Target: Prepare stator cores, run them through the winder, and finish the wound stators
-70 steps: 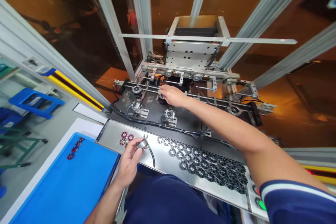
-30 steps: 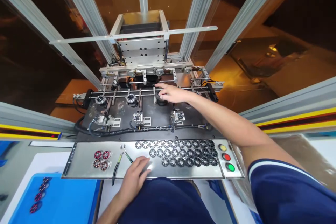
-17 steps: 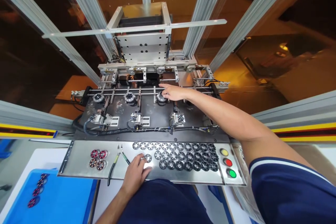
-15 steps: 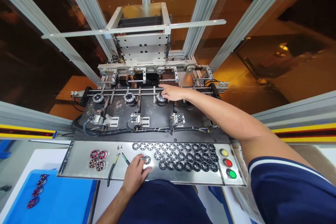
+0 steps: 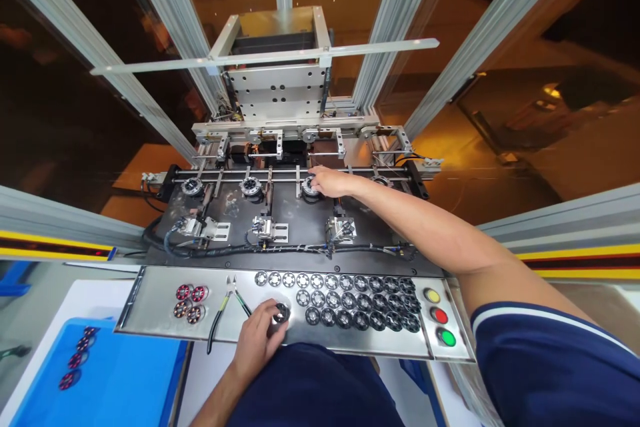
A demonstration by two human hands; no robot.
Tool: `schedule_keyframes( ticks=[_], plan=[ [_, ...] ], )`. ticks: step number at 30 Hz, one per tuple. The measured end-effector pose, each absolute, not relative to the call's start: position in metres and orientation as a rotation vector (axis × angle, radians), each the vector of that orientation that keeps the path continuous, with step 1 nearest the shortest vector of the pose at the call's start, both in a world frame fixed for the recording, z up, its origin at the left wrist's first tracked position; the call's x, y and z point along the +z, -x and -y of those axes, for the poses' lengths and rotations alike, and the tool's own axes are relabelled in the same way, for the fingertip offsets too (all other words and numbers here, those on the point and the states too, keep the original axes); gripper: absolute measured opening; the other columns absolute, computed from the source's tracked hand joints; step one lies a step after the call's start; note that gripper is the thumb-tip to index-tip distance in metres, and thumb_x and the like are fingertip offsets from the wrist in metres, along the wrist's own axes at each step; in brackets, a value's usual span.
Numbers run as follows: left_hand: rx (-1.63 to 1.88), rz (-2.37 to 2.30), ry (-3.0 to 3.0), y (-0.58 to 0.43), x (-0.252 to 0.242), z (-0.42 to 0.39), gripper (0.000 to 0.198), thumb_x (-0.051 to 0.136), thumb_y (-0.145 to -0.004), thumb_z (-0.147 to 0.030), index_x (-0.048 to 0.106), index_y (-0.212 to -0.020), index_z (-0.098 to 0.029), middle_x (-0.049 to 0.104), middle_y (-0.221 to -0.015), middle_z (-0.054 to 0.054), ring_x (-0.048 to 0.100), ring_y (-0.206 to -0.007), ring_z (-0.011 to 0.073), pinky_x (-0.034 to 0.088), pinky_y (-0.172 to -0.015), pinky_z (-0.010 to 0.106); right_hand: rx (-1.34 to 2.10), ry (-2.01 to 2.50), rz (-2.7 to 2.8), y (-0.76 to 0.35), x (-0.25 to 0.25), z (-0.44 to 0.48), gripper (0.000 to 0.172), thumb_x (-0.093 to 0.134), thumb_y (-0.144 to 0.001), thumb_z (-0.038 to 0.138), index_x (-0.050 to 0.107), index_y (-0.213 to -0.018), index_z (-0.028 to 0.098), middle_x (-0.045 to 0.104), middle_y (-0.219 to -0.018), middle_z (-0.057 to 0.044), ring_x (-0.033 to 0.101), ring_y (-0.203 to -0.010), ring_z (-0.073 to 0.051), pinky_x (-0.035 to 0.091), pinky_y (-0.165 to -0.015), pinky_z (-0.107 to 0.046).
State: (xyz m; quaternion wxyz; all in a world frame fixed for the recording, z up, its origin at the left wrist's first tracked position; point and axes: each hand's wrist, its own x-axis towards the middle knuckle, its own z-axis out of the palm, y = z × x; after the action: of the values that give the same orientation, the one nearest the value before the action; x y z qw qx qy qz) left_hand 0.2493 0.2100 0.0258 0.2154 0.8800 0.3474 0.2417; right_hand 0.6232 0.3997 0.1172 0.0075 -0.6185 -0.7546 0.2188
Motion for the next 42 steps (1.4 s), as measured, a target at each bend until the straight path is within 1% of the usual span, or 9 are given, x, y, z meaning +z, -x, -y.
schedule_keyframes(
  ticks=[8,13,17,21,25,28,30,35,42],
  plan=[
    [0.869,-1.196,-1.878,-0.23,0.091,-0.218,0.026,0.062,-0.091,-0.03,0.06,-0.114,-0.018,0.07,-0.114,0.013,0.071,-0.087,0.0173,0.058,-0.082,0.032,0.443,1.864,2.252,-0.614,0.143,-0.375,0.013,0.062,-0.093,0.02,0.074,-0.095,0.016,0.068,-0.126,-0.015,0.06,-0.125,-0.028,0.047,-0.11,-0.049],
    [0.998,-1.025,-1.621,-0.216,0.144,-0.23,0.03,0.057,-0.096,-0.03,0.057,-0.125,-0.02,0.067,-0.122,0.012,0.069,-0.097,0.0172,0.057,-0.078,0.027,0.289,1.444,2.242,-0.552,0.192,-0.307,0.033,0.057,-0.098,0.034,0.065,-0.127,0.021,0.062,-0.137,-0.012,0.057,-0.13,-0.027,0.049,-0.111,-0.053],
    [1.11,-0.827,-1.665,-0.209,0.168,-0.231,0.034,0.07,-0.088,-0.025,0.059,-0.121,-0.023,0.07,-0.114,0.007,0.068,-0.099,0.0159,0.056,-0.082,0.024,0.348,0.694,2.216,-0.474,0.221,-0.249,0.047,0.062,-0.096,0.035,0.053,-0.137,0.013,0.065,-0.124,-0.018,0.063,-0.114,-0.023,0.059,-0.093,-0.042],
    [1.134,-0.702,-1.62,-0.212,0.178,-0.221,0.034,0.076,-0.084,-0.031,0.06,-0.113,-0.024,0.071,-0.111,0.005,0.068,-0.089,0.0125,0.055,-0.08,0.022,0.302,0.633,2.095,-0.428,0.221,-0.221,0.038,0.055,-0.098,0.02,0.051,-0.135,0.013,0.068,-0.1,-0.013,0.064,-0.088,-0.019,0.058,-0.074,-0.034],
    [1.124,-0.742,-1.354,-0.226,0.177,-0.208,0.042,0.07,-0.084,-0.054,0.06,-0.108,-0.021,0.072,-0.1,0.007,0.069,-0.085,0.0155,0.056,-0.069,0.023,0.279,0.757,1.952,-0.422,0.21,-0.206,0.052,0.057,-0.094,0.015,0.046,-0.144,0.024,0.068,-0.096,-0.01,0.063,-0.083,-0.021,0.056,-0.07,-0.036],
    [1.085,-0.861,-1.369,-0.232,0.175,-0.208,0.048,0.063,-0.086,-0.063,0.064,-0.101,-0.018,0.073,-0.091,0.009,0.069,-0.076,0.0162,0.058,-0.067,0.026,0.545,0.834,1.979,-0.432,0.212,-0.203,0.056,0.064,-0.092,0.027,0.048,-0.144,0.04,0.068,-0.113,-0.009,0.065,-0.099,-0.023,0.057,-0.084,-0.039],
    [1.059,-0.914,-1.537,-0.23,0.177,-0.21,0.05,0.063,-0.085,-0.064,0.069,-0.101,-0.017,0.075,-0.095,0.012,0.07,-0.078,0.018,0.06,-0.072,0.029,0.831,0.908,2.039,-0.441,0.221,-0.207,0.04,0.062,-0.094,0.038,0.061,-0.133,0.044,0.063,-0.132,-0.007,0.062,-0.116,-0.024,0.053,-0.097,-0.041],
    [1.077,-0.812,-1.968,-0.222,0.191,-0.21,0.03,0.063,-0.091,-0.046,0.075,-0.102,-0.021,0.077,-0.103,0.013,0.074,-0.084,0.0196,0.063,-0.078,0.032,1.418,0.944,2.03,-0.451,0.245,-0.221,0.027,0.056,-0.096,0.049,0.08,-0.1,0.038,0.059,-0.143,-0.003,0.052,-0.136,-0.025,0.042,-0.113,-0.041],
    [1.085,-0.6,-2.29,-0.223,0.203,-0.222,0.026,0.06,-0.095,-0.035,0.073,-0.111,-0.019,0.079,-0.102,0.013,0.077,-0.093,0.0209,0.063,-0.077,0.026,1.763,0.629,2.005,-0.447,0.241,-0.233,0.038,0.056,-0.095,0.052,0.08,-0.102,0.024,0.062,-0.14,-0.01,0.052,-0.137,-0.023,0.037,-0.116,-0.036]
  ],
)
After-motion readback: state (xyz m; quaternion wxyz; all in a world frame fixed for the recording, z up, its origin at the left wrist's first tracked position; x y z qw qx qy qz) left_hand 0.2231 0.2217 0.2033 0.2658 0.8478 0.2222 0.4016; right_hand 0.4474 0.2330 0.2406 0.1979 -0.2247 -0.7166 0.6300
